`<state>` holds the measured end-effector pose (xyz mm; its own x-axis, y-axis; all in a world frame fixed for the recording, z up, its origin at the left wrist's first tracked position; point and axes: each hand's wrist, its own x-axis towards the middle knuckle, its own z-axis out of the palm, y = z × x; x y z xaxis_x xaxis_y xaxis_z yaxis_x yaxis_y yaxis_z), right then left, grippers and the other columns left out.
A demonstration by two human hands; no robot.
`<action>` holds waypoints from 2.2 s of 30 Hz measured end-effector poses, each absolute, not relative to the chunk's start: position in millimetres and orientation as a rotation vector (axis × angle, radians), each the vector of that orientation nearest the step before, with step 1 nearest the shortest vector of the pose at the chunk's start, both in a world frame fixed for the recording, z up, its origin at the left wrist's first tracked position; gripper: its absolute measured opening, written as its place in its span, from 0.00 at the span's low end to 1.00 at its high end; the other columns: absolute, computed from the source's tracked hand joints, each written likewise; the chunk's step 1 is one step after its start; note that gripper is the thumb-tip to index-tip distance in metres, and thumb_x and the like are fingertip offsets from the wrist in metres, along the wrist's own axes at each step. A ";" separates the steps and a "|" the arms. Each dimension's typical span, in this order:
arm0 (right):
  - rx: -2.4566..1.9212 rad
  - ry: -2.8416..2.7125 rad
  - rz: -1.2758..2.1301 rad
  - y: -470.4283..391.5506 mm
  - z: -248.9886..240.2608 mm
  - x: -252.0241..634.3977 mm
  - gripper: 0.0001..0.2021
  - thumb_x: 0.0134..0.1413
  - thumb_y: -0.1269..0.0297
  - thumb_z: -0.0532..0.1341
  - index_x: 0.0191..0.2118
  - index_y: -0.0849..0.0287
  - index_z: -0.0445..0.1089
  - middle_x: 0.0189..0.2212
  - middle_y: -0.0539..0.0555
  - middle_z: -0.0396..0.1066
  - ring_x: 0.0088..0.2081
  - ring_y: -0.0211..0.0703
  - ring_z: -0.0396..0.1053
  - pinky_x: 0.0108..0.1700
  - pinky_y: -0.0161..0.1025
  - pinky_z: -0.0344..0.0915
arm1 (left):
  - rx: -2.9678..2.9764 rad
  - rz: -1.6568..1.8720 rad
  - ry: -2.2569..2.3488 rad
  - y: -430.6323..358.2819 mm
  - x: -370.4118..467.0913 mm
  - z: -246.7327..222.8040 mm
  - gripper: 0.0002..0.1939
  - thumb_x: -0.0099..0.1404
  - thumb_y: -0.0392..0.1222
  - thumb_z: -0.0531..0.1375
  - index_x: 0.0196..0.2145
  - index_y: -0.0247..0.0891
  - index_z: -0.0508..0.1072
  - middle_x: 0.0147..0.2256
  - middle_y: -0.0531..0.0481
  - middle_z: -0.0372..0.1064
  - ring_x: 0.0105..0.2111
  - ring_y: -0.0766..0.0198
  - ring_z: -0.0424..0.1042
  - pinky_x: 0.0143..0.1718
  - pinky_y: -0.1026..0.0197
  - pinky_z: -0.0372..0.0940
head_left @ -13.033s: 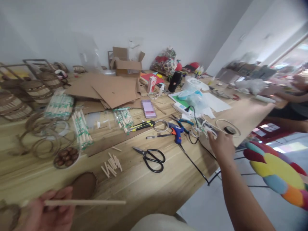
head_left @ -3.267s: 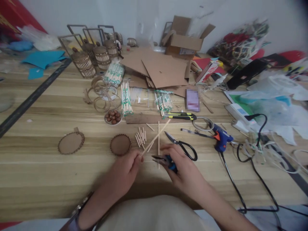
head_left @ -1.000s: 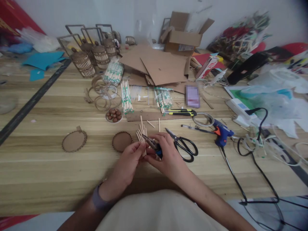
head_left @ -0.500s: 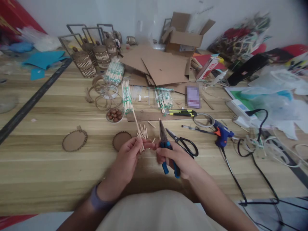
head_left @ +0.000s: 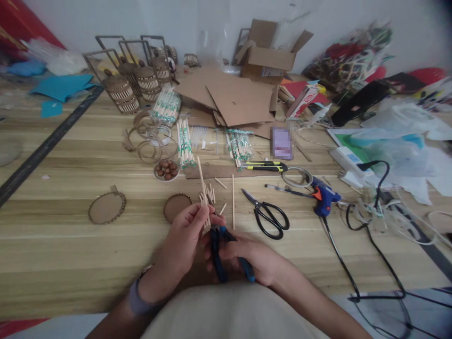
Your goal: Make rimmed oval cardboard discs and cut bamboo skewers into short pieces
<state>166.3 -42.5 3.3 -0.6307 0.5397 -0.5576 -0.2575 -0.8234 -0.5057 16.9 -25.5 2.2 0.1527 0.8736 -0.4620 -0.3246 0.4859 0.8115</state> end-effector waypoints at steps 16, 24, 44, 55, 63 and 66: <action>-1.399 -1.265 2.219 -42.5 36.2 222.3 0.13 0.37 0.67 0.61 0.36 0.58 0.69 0.35 0.51 0.68 0.39 0.43 0.65 0.44 0.42 0.59 | 1.289 0.500 1.039 -29.1 -8.1 14.7 0.17 0.69 0.52 0.55 0.32 0.39 0.78 0.30 0.50 0.80 0.31 0.60 0.70 0.34 0.61 0.59; -1.403 -1.223 2.269 -37.5 36.2 214.4 0.15 0.36 0.68 0.61 0.36 0.59 0.69 0.34 0.50 0.67 0.39 0.43 0.64 0.43 0.41 0.58 | 1.192 0.489 0.875 -30.7 -1.9 16.0 0.18 0.70 0.49 0.54 0.32 0.40 0.80 0.31 0.48 0.79 0.35 0.58 0.76 0.40 0.61 0.64; -1.388 -1.453 2.138 -37.0 26.9 213.0 0.12 0.37 0.69 0.59 0.34 0.58 0.68 0.30 0.49 0.66 0.35 0.43 0.63 0.39 0.39 0.58 | 1.212 0.462 0.913 -31.9 -0.8 13.9 0.18 0.70 0.51 0.54 0.31 0.40 0.79 0.26 0.50 0.78 0.32 0.58 0.76 0.39 0.60 0.65; -1.514 -1.890 1.764 -38.7 19.7 210.0 0.12 0.40 0.71 0.55 0.35 0.58 0.68 0.26 0.48 0.63 0.30 0.42 0.61 0.32 0.37 0.56 | 1.347 0.340 1.076 -36.1 1.2 13.9 0.20 0.69 0.51 0.51 0.27 0.41 0.73 0.28 0.50 0.77 0.32 0.58 0.71 0.32 0.61 0.58; -1.359 -1.586 2.092 -34.2 16.1 212.4 0.10 0.40 0.67 0.58 0.34 0.57 0.66 0.31 0.49 0.66 0.36 0.43 0.64 0.40 0.40 0.61 | 1.404 0.310 1.090 -35.7 0.4 16.7 0.23 0.71 0.51 0.47 0.23 0.41 0.68 0.26 0.51 0.75 0.30 0.59 0.72 0.36 0.61 0.60; -1.379 -1.613 2.061 -34.6 14.1 212.1 0.11 0.39 0.67 0.57 0.34 0.58 0.66 0.30 0.49 0.65 0.36 0.43 0.63 0.39 0.40 0.60 | 1.393 0.307 1.096 -34.1 1.0 16.0 0.23 0.71 0.52 0.47 0.22 0.41 0.67 0.23 0.52 0.73 0.27 0.61 0.70 0.34 0.61 0.59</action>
<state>212.1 -34.6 14.1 -0.5522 0.6309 -0.5450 0.3776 -0.3936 -0.8382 1.0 -34.1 16.0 0.5091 0.7445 -0.4319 0.4123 0.2295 0.8817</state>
